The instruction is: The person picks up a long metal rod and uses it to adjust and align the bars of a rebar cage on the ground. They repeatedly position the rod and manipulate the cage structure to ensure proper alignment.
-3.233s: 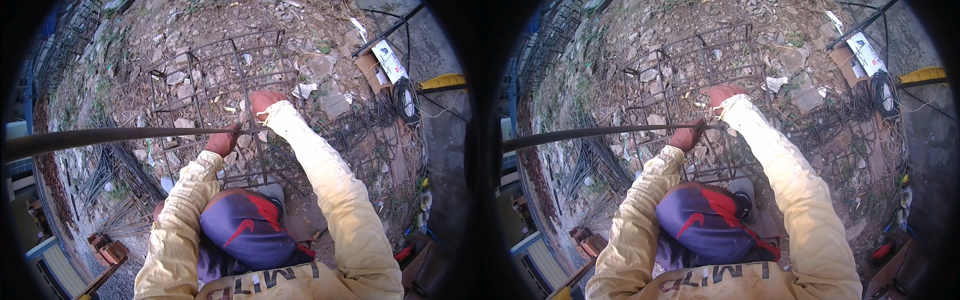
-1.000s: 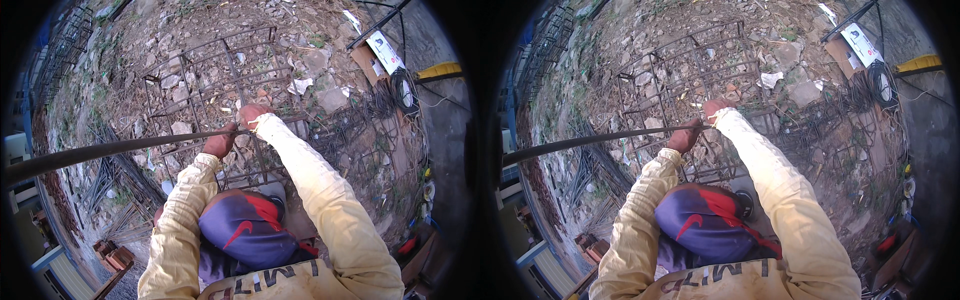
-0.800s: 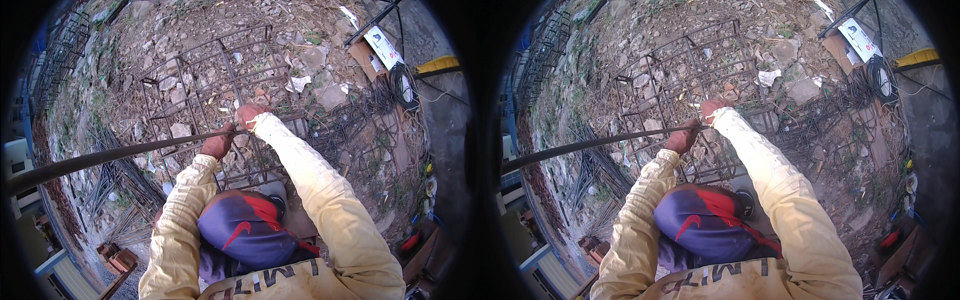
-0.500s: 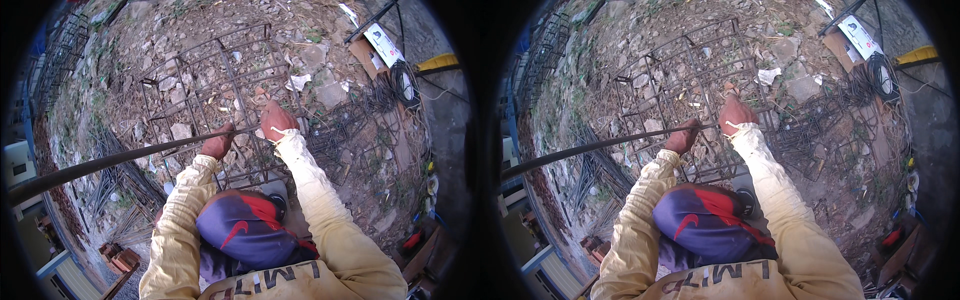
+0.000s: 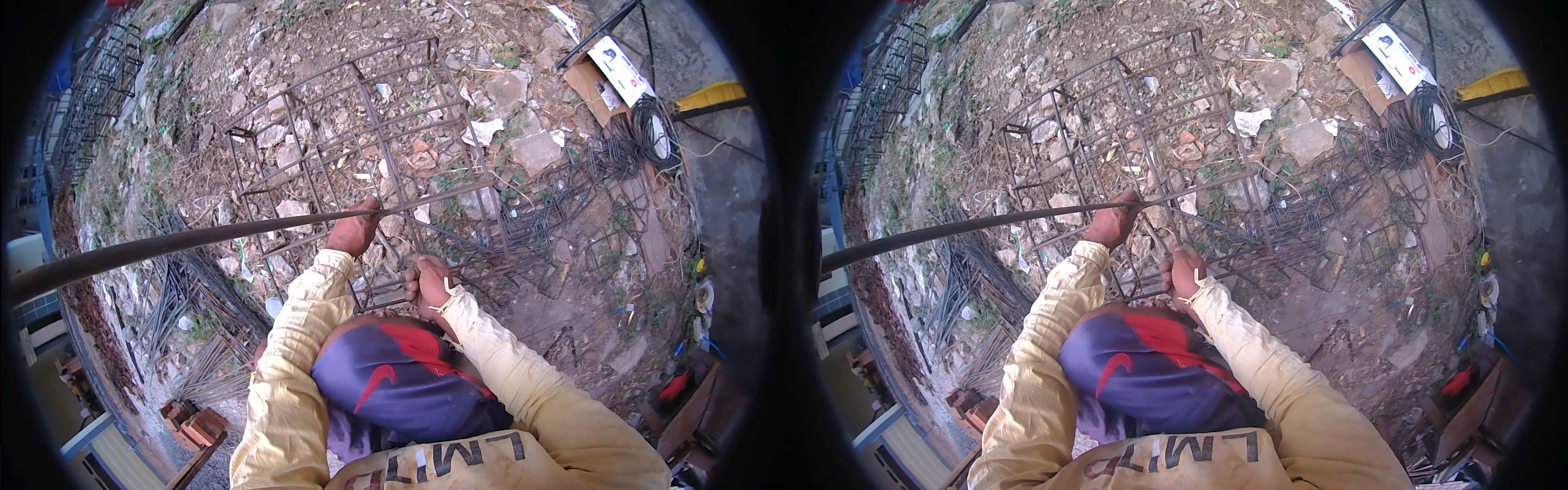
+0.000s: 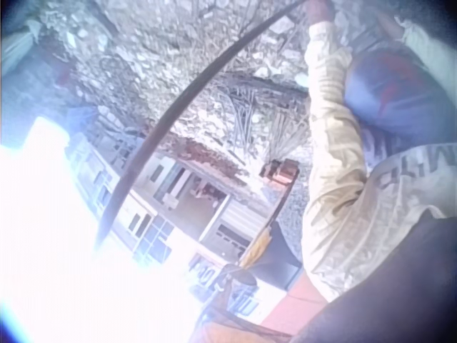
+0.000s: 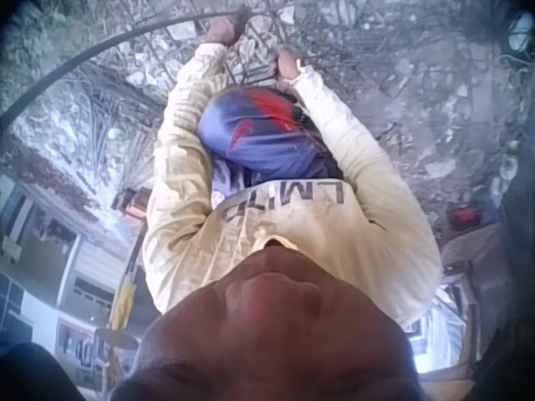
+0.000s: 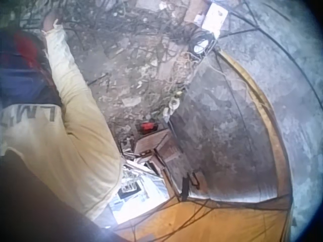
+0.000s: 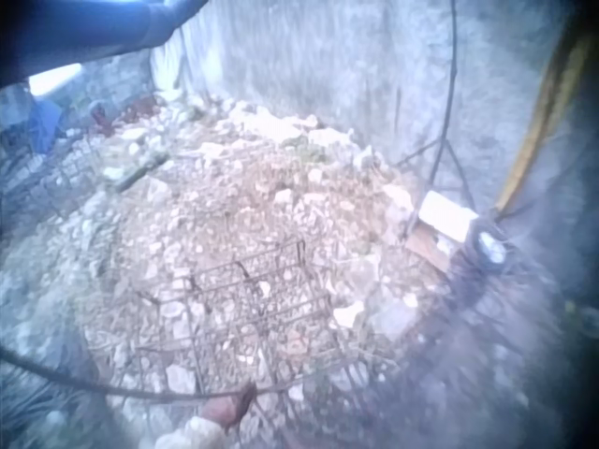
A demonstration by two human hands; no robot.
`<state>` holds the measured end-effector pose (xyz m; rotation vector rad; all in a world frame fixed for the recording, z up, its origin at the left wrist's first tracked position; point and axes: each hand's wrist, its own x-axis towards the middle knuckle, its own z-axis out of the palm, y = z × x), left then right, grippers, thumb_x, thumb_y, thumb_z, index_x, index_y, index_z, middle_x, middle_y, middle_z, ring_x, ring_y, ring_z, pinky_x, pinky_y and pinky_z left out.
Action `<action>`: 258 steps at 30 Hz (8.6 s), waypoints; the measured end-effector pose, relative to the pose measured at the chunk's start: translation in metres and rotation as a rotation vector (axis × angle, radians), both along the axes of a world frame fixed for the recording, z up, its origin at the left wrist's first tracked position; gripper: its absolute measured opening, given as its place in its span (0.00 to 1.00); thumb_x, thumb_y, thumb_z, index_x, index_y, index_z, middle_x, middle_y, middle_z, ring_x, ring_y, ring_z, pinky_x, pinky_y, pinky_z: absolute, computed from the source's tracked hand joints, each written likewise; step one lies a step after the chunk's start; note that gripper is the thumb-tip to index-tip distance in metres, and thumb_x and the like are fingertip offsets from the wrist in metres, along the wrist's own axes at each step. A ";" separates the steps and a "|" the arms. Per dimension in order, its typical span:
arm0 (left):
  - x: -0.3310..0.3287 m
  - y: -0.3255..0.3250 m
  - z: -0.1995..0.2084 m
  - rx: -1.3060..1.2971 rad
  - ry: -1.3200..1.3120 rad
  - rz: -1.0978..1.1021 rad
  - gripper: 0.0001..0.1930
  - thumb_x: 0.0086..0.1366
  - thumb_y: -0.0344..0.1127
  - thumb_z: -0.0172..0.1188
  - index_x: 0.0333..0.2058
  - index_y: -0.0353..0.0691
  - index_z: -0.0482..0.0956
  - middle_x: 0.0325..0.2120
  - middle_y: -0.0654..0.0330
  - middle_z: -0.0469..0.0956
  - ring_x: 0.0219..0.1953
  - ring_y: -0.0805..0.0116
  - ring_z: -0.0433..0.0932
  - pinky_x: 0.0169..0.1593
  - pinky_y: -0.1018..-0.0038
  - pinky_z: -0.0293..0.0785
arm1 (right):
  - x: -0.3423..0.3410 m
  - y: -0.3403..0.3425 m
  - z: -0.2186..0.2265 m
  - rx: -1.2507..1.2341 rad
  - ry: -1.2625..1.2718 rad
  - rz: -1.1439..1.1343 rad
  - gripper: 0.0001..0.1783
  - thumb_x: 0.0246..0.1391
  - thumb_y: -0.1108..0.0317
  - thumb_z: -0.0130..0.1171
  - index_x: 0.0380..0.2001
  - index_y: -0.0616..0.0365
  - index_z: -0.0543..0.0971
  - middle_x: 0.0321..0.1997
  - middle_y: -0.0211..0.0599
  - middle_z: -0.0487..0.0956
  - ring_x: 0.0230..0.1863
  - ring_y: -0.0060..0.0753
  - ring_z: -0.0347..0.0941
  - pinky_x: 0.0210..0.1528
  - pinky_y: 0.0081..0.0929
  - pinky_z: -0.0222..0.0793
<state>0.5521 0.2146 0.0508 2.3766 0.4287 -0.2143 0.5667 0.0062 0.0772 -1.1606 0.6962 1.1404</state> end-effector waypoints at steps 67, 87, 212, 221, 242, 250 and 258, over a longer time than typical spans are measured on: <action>0.008 0.020 -0.009 0.008 -0.080 -0.170 0.07 0.64 0.34 0.58 0.37 0.37 0.73 0.29 0.44 0.76 0.35 0.39 0.78 0.36 0.53 0.73 | 0.030 0.061 -0.051 -0.417 -1.356 0.520 0.10 0.56 0.66 0.58 0.39 0.57 0.80 0.38 0.52 0.80 0.42 0.58 0.76 0.44 0.48 0.71; 0.004 0.015 -0.003 -0.147 -0.043 -0.083 0.11 0.66 0.35 0.52 0.44 0.38 0.73 0.32 0.39 0.78 0.40 0.37 0.78 0.41 0.53 0.73 | 0.104 0.093 -0.007 -0.448 -1.302 1.331 0.13 0.57 0.59 0.53 0.43 0.50 0.79 0.40 0.50 0.81 0.44 0.58 0.77 0.48 0.51 0.71; -0.026 0.011 -0.023 -0.215 -0.211 0.147 0.18 0.60 0.33 0.55 0.51 0.48 0.73 0.32 0.40 0.80 0.37 0.37 0.79 0.41 0.50 0.74 | 0.030 0.079 -0.065 -0.471 -1.731 0.735 0.09 0.52 0.70 0.57 0.37 0.57 0.82 0.37 0.48 0.81 0.40 0.52 0.78 0.45 0.41 0.72; -0.027 0.012 -0.029 -0.224 -0.324 0.135 0.17 0.61 0.35 0.56 0.49 0.49 0.71 0.30 0.40 0.80 0.36 0.38 0.79 0.40 0.49 0.74 | 0.019 0.082 -0.044 -0.571 -1.754 0.957 0.10 0.52 0.70 0.55 0.39 0.53 0.78 0.41 0.50 0.76 0.43 0.59 0.74 0.45 0.50 0.70; -0.029 0.018 -0.040 -0.279 -0.222 0.162 0.12 0.60 0.33 0.56 0.43 0.44 0.80 0.35 0.43 0.80 0.40 0.40 0.78 0.45 0.53 0.74 | 0.037 0.078 -0.059 -0.504 -1.384 0.666 0.10 0.51 0.68 0.62 0.35 0.62 0.82 0.34 0.40 0.83 0.34 0.33 0.79 0.41 0.30 0.74; -0.019 0.013 -0.033 -0.281 -0.176 0.136 0.12 0.60 0.33 0.55 0.42 0.44 0.80 0.35 0.43 0.80 0.40 0.39 0.78 0.45 0.52 0.74 | 0.051 0.048 -0.093 -0.511 -1.201 0.671 0.19 0.54 0.64 0.63 0.47 0.63 0.79 0.29 0.36 0.80 0.28 0.27 0.75 0.25 0.30 0.70; -0.019 0.011 -0.030 -0.265 -0.233 0.143 0.11 0.60 0.33 0.55 0.40 0.44 0.80 0.34 0.43 0.81 0.39 0.38 0.79 0.44 0.52 0.74 | 0.030 0.064 -0.049 -0.396 -0.785 0.482 0.18 0.52 0.64 0.64 0.45 0.62 0.81 0.27 0.32 0.78 0.21 0.25 0.66 0.20 0.28 0.60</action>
